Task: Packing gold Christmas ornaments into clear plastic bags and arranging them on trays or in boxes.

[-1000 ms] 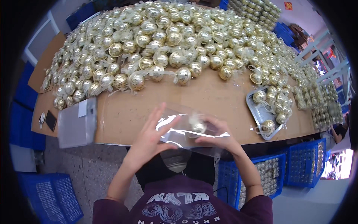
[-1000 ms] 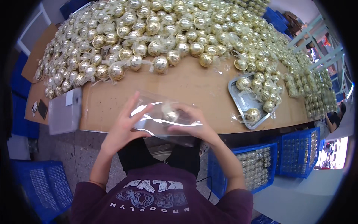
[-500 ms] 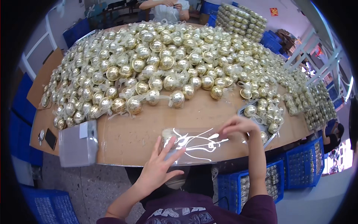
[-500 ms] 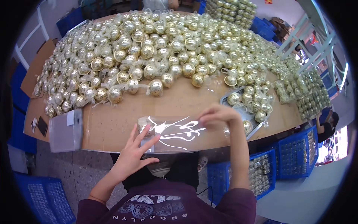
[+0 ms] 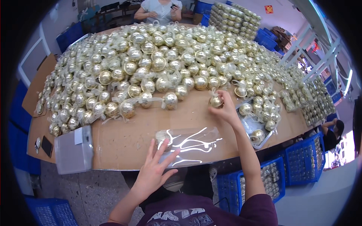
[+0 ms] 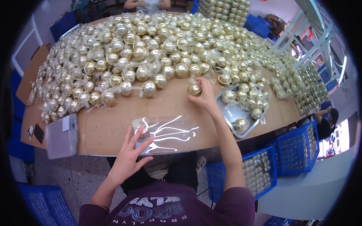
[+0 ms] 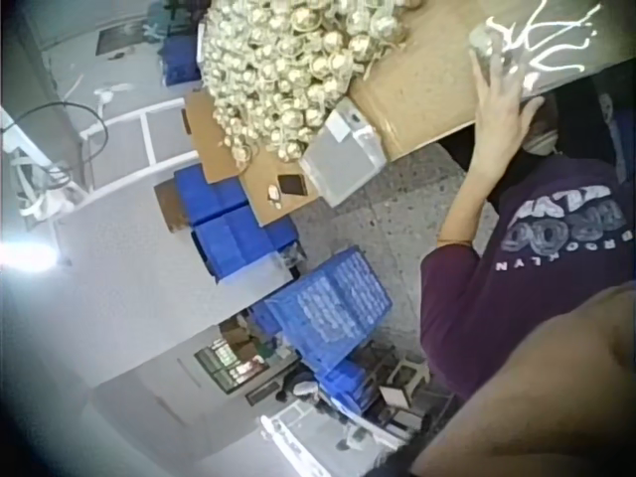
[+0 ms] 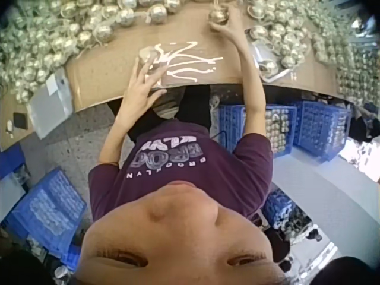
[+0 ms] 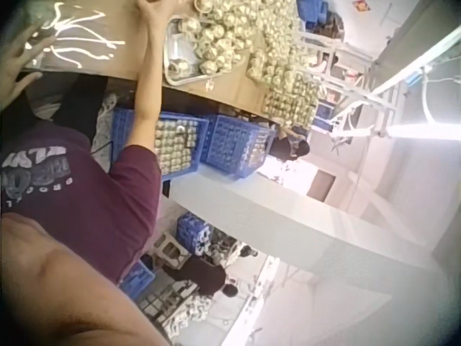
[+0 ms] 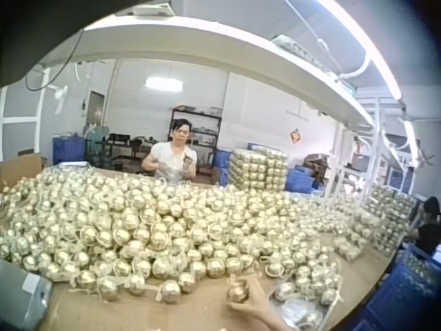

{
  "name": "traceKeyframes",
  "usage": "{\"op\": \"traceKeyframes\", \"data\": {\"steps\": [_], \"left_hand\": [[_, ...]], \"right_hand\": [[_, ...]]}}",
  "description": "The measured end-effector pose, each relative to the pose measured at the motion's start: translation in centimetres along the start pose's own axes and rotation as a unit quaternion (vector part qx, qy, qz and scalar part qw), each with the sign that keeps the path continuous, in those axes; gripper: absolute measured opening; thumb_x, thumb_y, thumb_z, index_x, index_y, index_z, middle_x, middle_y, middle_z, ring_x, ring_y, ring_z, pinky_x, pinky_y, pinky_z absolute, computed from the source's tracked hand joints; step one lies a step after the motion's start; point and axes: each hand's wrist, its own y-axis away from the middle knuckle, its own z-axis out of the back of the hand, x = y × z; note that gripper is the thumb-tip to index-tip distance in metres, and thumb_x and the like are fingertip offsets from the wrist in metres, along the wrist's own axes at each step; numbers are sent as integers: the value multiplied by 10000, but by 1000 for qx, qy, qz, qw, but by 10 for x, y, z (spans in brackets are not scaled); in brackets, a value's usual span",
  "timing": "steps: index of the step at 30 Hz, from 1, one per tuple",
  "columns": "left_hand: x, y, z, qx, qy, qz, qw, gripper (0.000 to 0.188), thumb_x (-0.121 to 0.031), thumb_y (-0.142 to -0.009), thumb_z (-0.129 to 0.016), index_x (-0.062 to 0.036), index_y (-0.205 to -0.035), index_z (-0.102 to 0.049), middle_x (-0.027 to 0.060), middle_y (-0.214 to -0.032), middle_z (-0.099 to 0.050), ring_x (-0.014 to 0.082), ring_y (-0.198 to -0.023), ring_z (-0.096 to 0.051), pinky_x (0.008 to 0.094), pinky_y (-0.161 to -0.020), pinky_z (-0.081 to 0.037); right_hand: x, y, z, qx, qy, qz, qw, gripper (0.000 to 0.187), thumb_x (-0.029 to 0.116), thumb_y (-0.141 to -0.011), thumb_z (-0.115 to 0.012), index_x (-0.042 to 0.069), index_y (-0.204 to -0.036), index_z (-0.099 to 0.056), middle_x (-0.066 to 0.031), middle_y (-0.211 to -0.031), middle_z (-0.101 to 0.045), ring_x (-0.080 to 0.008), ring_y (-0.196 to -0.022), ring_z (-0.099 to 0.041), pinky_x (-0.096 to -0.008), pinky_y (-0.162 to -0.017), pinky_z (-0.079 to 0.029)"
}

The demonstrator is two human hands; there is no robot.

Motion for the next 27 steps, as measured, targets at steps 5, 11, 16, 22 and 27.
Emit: {"op": "traceKeyframes", "data": {"steps": [5,11,16,22,27], "left_hand": [[1,0,-2,-9,31,25,999,612,-201,-754,-757,-222,-1324,-535,106,-1519,-264,459,-1381,-205,502,-1089,-311],[-2,-2,-3,-15,29,30,999,613,-172,-746,-759,-196,-1320,-542,122,-1517,-267,442,-1393,-193,492,-1104,-285],[-3,-2,-4,-18,42,52,998,602,-178,-761,-747,-202,-1325,-538,116,-1520,-263,440,-1394,-190,489,-1108,-278],[2,-2,-7,-24,60,38,997,537,-235,-815,-702,-241,-1324,-532,87,-1514,-276,461,-1375,-207,512,-1086,-314],[6,-1,-5,-26,81,19,996,521,-235,-833,-676,-241,-1332,-526,112,-1522,-253,476,-1380,-177,530,-1096,-290]], "right_hand": [[24,78,46,0,128,57,990,603,85,-646,-799,46,-1185,-532,-141,-1151,-528,-324,-1069,-539,-375,-907,-461],[31,135,62,63,2,-57,996,648,69,-683,-812,45,-1251,-501,-114,-1237,-499,-251,-1140,-523,-347,-948,-453],[42,153,47,121,-251,-123,952,652,16,-728,-785,25,-1295,-464,-78,-1243,-508,-188,-1174,-511,-312,-979,-429],[55,126,43,314,-256,-4,914,499,70,-779,-734,11,-1246,-568,-118,-1238,-606,-201,-1158,-545,-330,-980,-431],[83,95,6,453,-376,-144,796,387,46,-835,-677,5,-1208,-582,-83,-1150,-634,-173,-1054,-590,-319,-911,-469]]}}
